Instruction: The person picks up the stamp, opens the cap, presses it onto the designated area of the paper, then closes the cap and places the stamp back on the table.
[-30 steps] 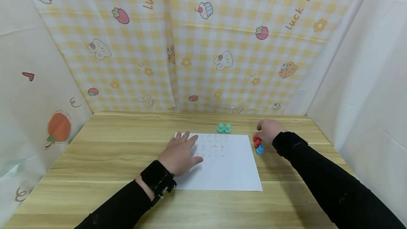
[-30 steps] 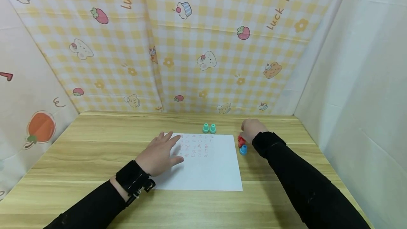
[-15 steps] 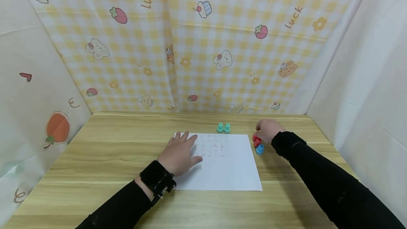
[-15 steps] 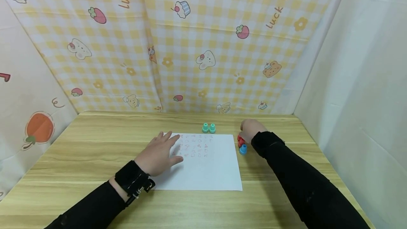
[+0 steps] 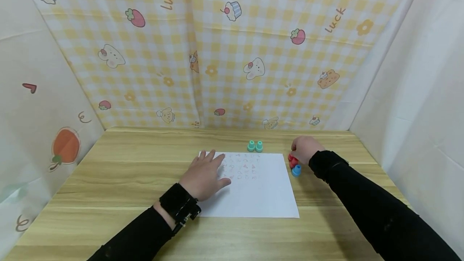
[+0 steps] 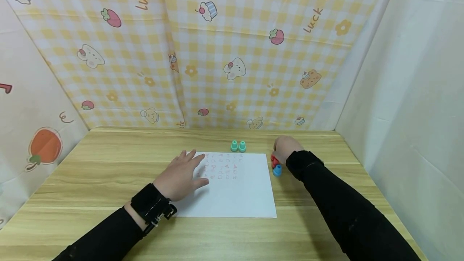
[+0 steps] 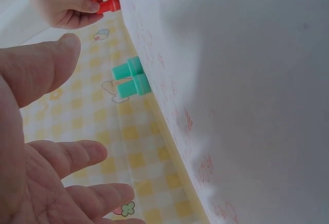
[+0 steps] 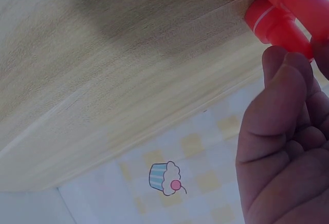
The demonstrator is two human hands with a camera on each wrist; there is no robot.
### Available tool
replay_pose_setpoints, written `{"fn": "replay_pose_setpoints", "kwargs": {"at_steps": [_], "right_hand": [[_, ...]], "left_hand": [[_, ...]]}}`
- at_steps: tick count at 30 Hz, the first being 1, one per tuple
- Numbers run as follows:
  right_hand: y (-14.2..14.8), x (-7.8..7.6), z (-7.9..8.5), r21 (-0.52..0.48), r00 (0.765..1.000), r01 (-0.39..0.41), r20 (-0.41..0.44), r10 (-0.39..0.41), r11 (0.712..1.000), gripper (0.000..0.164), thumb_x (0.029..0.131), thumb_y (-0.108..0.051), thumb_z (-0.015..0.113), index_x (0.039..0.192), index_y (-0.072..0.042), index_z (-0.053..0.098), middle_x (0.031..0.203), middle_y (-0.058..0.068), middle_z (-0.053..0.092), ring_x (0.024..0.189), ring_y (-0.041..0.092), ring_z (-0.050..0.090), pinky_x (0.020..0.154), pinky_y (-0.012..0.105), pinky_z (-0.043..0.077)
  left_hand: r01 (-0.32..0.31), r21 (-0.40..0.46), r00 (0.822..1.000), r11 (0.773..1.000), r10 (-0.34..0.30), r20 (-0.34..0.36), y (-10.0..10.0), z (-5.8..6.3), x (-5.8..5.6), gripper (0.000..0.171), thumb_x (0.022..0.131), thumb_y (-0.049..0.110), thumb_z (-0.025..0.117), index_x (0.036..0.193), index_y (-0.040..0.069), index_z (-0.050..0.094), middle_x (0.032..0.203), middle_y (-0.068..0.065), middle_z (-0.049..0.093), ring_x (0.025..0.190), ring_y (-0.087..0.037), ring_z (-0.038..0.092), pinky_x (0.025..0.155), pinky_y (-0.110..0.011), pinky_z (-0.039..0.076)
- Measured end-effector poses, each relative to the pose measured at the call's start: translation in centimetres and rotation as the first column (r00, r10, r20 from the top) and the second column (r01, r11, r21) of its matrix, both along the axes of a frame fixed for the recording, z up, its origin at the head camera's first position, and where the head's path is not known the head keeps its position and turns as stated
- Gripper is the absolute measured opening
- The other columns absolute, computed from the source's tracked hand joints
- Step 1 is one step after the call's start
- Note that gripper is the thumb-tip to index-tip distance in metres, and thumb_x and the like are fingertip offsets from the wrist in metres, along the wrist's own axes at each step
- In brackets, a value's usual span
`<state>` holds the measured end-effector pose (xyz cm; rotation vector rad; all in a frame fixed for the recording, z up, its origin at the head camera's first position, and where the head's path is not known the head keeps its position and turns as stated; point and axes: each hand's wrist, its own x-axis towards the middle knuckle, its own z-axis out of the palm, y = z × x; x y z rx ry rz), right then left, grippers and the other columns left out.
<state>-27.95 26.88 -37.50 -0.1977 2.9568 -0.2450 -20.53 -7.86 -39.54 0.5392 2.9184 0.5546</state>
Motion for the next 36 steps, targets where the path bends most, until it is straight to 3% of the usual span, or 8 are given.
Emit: {"fn": "replay_pose_setpoints", "kwargs": {"at_steps": [8, 11, 14, 20, 26, 33, 36], "right_hand": [[-0.1, 0.2, 0.5, -0.043, 0.999, 0.039, -0.002, -0.039, 0.998, 0.024, 0.103, -0.017, 0.063, 0.115, 0.002, 0.072, 0.107, 0.018, 0.075, 0.099, 0.031, 0.069, 0.096, 0.051, 0.055], [-0.2, 0.4, 0.8, -0.075, 0.998, 0.044, -0.038, -0.046, 0.996, 0.028, 0.104, -0.018, 0.062, 0.119, 0.004, 0.071, 0.111, 0.021, 0.075, 0.088, 0.029, 0.068, 0.082, 0.044, 0.057], [-0.6, 0.8, 1.3, -0.112, 0.997, 0.034, -0.069, -0.042, 0.993, 0.031, 0.105, -0.021, 0.061, 0.121, 0.004, 0.069, 0.110, 0.021, 0.075, 0.077, 0.024, 0.063, 0.070, 0.035, 0.050], [-3.1, 2.2, 2.2, -0.236, 0.995, 0.021, -0.090, -0.043, 0.971, 0.027, 0.104, -0.025, 0.064, 0.114, -0.002, 0.073, 0.101, 0.013, 0.076, 0.071, 0.019, 0.061, 0.067, 0.031, 0.049], [-6.4, 4.1, 2.8, -0.392, 0.996, -0.016, -0.082, -0.018, 0.920, 0.018, 0.102, -0.019, 0.066, 0.105, -0.004, 0.075, 0.090, 0.007, 0.073, 0.069, 0.017, 0.058, 0.063, 0.028, 0.047], [-9.1, 6.0, 2.5, -0.603, 1.000, -0.029, -0.020, 0.021, 0.797, 0.011, 0.100, -0.014, 0.069, 0.100, -0.007, 0.077, 0.078, 0.003, 0.067, 0.068, 0.017, 0.052, 0.062, 0.028, 0.043], [-9.9, 6.6, 2.0, -0.651, 0.999, 0.013, 0.035, 0.013, 0.759, 0.010, 0.100, -0.014, 0.070, 0.101, -0.007, 0.076, 0.077, 0.002, 0.067, 0.067, 0.017, 0.053, 0.060, 0.027, 0.045]], "left_hand": [[-0.004, 0.009, 1.000, 1.000, 0.004, 0.005, 0.1, -0.1, 0.1, 0.077, 0.099, 0.050, 0.070, 0.159, 0.009, 0.045, 0.167, -0.027, 0.034, 0.158, -0.053, 0.021, 0.128, -0.064, 0.019], [-0.003, 0.009, 1.000, 1.000, 0.003, 0.002, 0.1, -0.2, 0.1, 0.077, 0.099, 0.050, 0.070, 0.159, 0.009, 0.045, 0.167, -0.027, 0.035, 0.158, -0.053, 0.021, 0.128, -0.064, 0.020], [0.001, 0.014, 1.000, 1.000, -0.001, -0.007, 0.2, -0.3, 0.1, 0.077, 0.099, 0.049, 0.070, 0.158, 0.008, 0.046, 0.167, -0.027, 0.036, 0.158, -0.053, 0.023, 0.128, -0.064, 0.020], [0.014, 0.051, 0.999, 0.999, -0.012, -0.038, 0.4, -0.2, 0.3, 0.073, 0.100, 0.046, 0.070, 0.156, 0.005, 0.048, 0.165, -0.026, 0.040, 0.156, -0.051, 0.029, 0.127, -0.063, 0.023], [0.023, 0.101, 0.997, 0.995, -0.015, -0.075, 0.7, -0.2, 0.5, 0.067, 0.101, 0.043, 0.070, 0.154, 0.007, 0.051, 0.162, -0.023, 0.046, 0.155, -0.048, 0.035, 0.126, -0.062, 0.028], [0.039, 0.166, 0.992, 0.985, -0.019, -0.124, 1.3, -0.3, 0.7, 0.062, 0.099, 0.039, 0.074, 0.150, 0.008, 0.056, 0.156, -0.019, 0.054, 0.151, -0.046, 0.042, 0.124, -0.061, 0.032], [0.059, 0.203, 0.987, 0.977, -0.026, -0.160, 1.5, -0.2, 1.0, 0.061, 0.098, 0.036, 0.076, 0.148, 0.007, 0.058, 0.153, -0.017, 0.058, 0.149, -0.044, 0.047, 0.123, -0.058, 0.037]]}}
